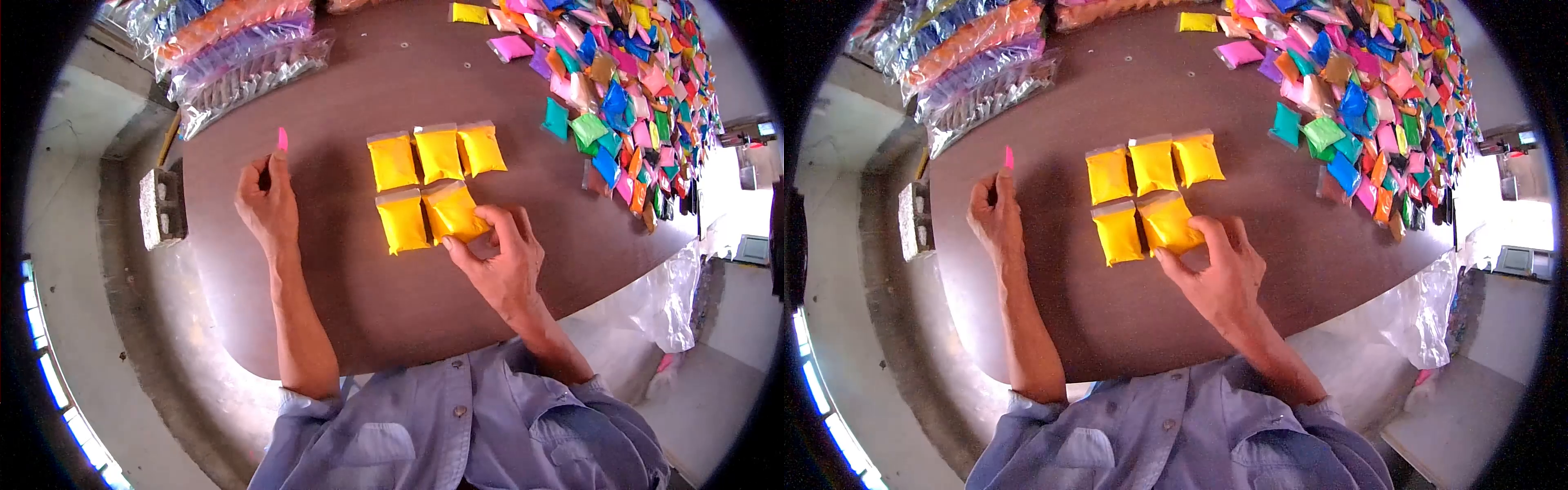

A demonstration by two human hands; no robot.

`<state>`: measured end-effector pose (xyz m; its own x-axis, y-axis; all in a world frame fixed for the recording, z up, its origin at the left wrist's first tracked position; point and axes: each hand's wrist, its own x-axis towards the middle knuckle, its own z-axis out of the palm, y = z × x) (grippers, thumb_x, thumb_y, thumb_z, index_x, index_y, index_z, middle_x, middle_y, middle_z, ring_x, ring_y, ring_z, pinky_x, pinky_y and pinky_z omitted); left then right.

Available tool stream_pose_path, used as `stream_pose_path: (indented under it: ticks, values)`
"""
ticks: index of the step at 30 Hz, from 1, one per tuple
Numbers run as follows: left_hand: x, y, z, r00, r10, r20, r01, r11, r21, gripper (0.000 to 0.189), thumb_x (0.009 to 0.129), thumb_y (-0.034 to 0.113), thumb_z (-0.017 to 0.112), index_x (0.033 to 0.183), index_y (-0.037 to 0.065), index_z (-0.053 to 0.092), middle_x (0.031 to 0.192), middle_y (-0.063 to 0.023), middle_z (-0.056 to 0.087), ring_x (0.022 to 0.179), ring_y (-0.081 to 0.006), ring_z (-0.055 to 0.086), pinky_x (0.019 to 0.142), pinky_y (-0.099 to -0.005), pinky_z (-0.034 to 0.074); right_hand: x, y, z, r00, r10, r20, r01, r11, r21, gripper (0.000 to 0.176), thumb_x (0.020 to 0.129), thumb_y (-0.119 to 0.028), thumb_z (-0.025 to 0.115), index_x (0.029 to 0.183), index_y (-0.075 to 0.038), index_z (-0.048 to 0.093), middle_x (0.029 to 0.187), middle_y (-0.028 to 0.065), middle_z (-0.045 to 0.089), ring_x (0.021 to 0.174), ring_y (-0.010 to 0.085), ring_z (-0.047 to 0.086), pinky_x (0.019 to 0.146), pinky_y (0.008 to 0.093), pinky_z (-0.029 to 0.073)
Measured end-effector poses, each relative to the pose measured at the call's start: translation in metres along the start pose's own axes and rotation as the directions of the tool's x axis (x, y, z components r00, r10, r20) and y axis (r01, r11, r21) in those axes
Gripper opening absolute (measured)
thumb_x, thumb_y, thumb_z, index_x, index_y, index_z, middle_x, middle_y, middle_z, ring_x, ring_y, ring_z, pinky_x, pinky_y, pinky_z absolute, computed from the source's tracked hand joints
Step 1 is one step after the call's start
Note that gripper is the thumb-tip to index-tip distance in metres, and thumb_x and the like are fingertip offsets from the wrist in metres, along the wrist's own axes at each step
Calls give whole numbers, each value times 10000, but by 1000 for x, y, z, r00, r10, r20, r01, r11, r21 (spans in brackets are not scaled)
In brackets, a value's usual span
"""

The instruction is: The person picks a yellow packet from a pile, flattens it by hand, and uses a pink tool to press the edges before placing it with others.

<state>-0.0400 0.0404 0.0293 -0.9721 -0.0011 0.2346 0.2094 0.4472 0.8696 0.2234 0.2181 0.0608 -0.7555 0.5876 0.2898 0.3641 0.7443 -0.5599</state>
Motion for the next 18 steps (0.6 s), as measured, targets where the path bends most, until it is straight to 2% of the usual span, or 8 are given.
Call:
stream_pose_path:
  ticks: [3, 7, 10, 12, 16, 18]
  values:
    - [-1, 5, -1, 997, 55, 50, -53, 998, -36, 315, 979, 302, 729, 921, -8, 721, 714, 4, 598, 640, -72, 503, 564, -262, 399, -2, -2, 11, 1000, 6, 22, -6, 1000, 25, 573, 737, -376, 931, 1141, -101, 632, 1029, 104, 648, 890, 275, 704, 679, 392, 604]
    - [-1, 7, -1, 999, 17, 47, -16, 1000, -21, 317, 978, 305, 731, 923, -7, 725, 727, 1, 608, 657, -72, 509, 580, -264, 405, -3, 1, 12, 997, -75, -16, 75, 997, 10, 564, 771, -402, 914, 1151, -94, 634, 1024, 107, 646, 888, 253, 703, 664, 359, 607]
    - [-1, 7, 0, 999, 20, 48, -21, 999, 33, 316, 977, 307, 733, 925, -6, 728, 735, 2, 612, 671, -74, 514, 598, -267, 412, -7, 8, 13, 997, -77, 2, 77, 995, 66, 511, 815, -343, 888, 1178, -79, 644, 1030, 114, 660, 870, 237, 710, 658, 319, 613]
    - [-3, 10, 1, 999, 19, 33, -19, 1000, -14, 238, 964, 225, 740, 898, -3, 725, 690, 23, 575, 658, -73, 484, 597, -274, 401, -9, 8, 16, 993, -114, -10, 115, 984, 134, 448, 851, -278, 859, 1190, -64, 661, 1041, 122, 677, 851, 223, 719, 664, 291, 618]
    - [-2, 8, 0, 998, 41, 40, -41, 999, -16, 234, 969, 224, 741, 909, -2, 727, 692, 26, 567, 662, -73, 481, 598, -276, 398, -10, 12, 20, 994, -102, -26, 105, 981, 166, 416, 853, -246, 851, 1179, -53, 679, 1053, 130, 686, 858, 227, 733, 676, 295, 628]
    - [-2, 7, -1, 997, 40, 68, -45, 997, 70, 319, 992, 328, 707, 953, 12, 732, 727, 11, 593, 682, -80, 521, 611, -267, 410, -8, 14, 21, 987, -145, -63, 154, 976, 157, 397, 841, -225, 856, 1162, -57, 694, 1049, 132, 682, 881, 238, 740, 699, 312, 637]
